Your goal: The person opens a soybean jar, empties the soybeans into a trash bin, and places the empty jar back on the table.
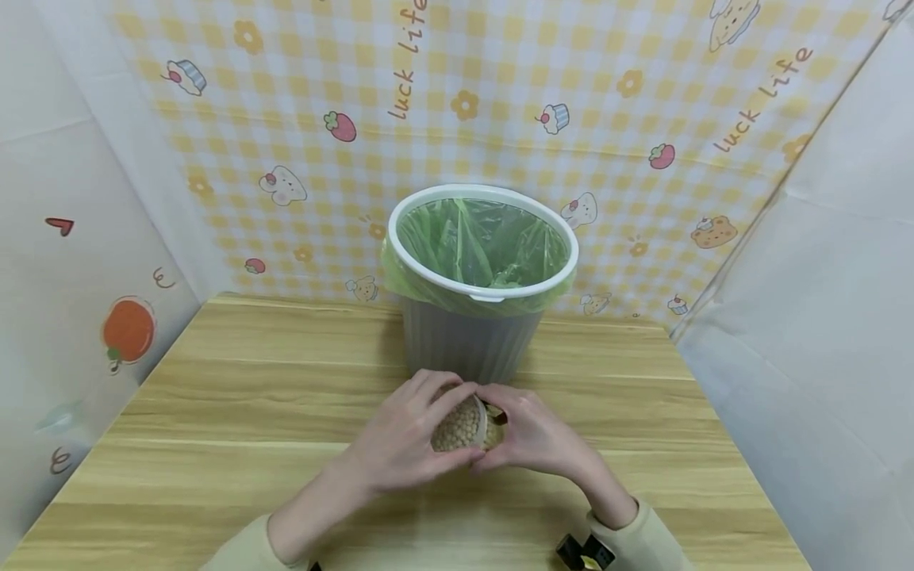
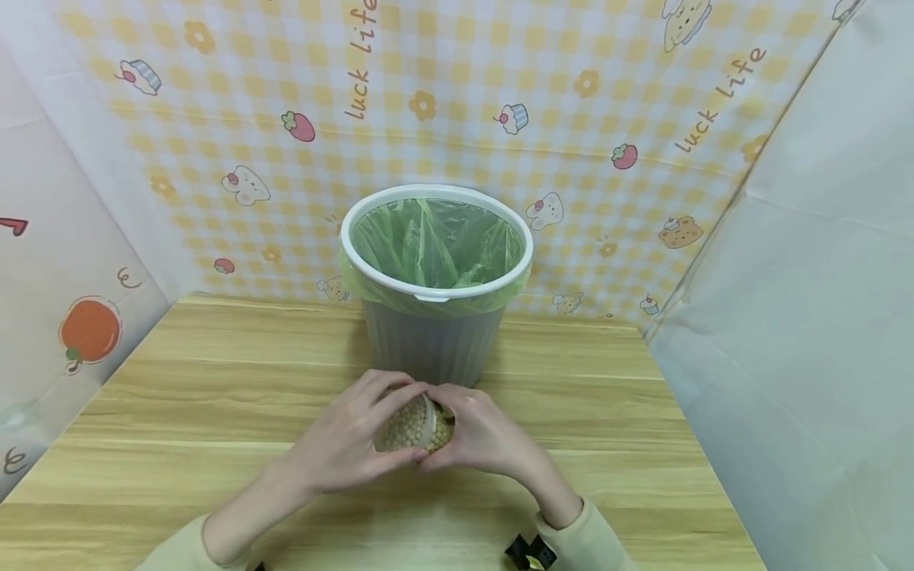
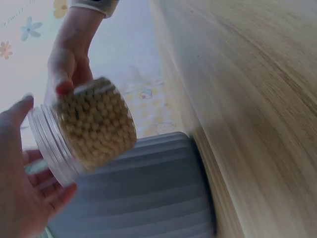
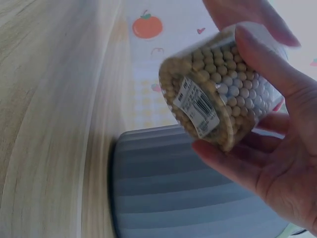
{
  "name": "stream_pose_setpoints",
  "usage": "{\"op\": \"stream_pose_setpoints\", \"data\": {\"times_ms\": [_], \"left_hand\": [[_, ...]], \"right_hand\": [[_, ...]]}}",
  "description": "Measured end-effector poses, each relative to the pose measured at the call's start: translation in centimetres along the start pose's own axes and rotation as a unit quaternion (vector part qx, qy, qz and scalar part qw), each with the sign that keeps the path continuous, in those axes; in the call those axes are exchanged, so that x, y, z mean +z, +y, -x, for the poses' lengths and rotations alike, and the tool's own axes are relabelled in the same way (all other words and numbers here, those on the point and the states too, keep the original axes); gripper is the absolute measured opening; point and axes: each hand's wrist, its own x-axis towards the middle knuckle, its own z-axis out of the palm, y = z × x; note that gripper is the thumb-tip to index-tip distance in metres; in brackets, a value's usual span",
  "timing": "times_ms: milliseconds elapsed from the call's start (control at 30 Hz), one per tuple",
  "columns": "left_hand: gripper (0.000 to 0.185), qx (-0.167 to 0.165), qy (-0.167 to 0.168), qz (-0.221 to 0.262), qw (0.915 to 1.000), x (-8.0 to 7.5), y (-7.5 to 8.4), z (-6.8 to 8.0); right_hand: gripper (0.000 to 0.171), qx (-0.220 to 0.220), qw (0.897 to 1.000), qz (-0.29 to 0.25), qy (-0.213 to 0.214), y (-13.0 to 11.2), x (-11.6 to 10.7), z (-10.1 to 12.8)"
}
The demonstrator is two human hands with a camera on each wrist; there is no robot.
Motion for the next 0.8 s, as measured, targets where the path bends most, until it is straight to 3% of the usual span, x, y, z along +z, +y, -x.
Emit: {"op": "stream_pose_setpoints", "data": {"times_ms": [200,400,600,800], "left_hand": [[0.066,-0.083,0.02,-0.037,0.9956,-0.3,1.0,-0.5],[0.064,-0.121,0.032,-0.039,0.9913,-1.1,0.7,-0.7],[0.065,-0.144,-0.01,0.001,0.9896,-1.9,-0.4,-0.1],[0.065,-0.158,-0.043,0.015,0.9864,-2.2,-1.4,1.1]], "right_hand": [[0.093,0.006,0.999,0.031,0.034,-0.7,0.5,-0.2],[0.093,0.004,0.997,0.059,0.045,-0.9,0.9,-0.5],[0.094,0.038,0.998,0.042,0.026,-0.4,1.0,0.0],[0.095,0.096,0.995,-0.031,0.01,0.8,0.8,1.3]]}}
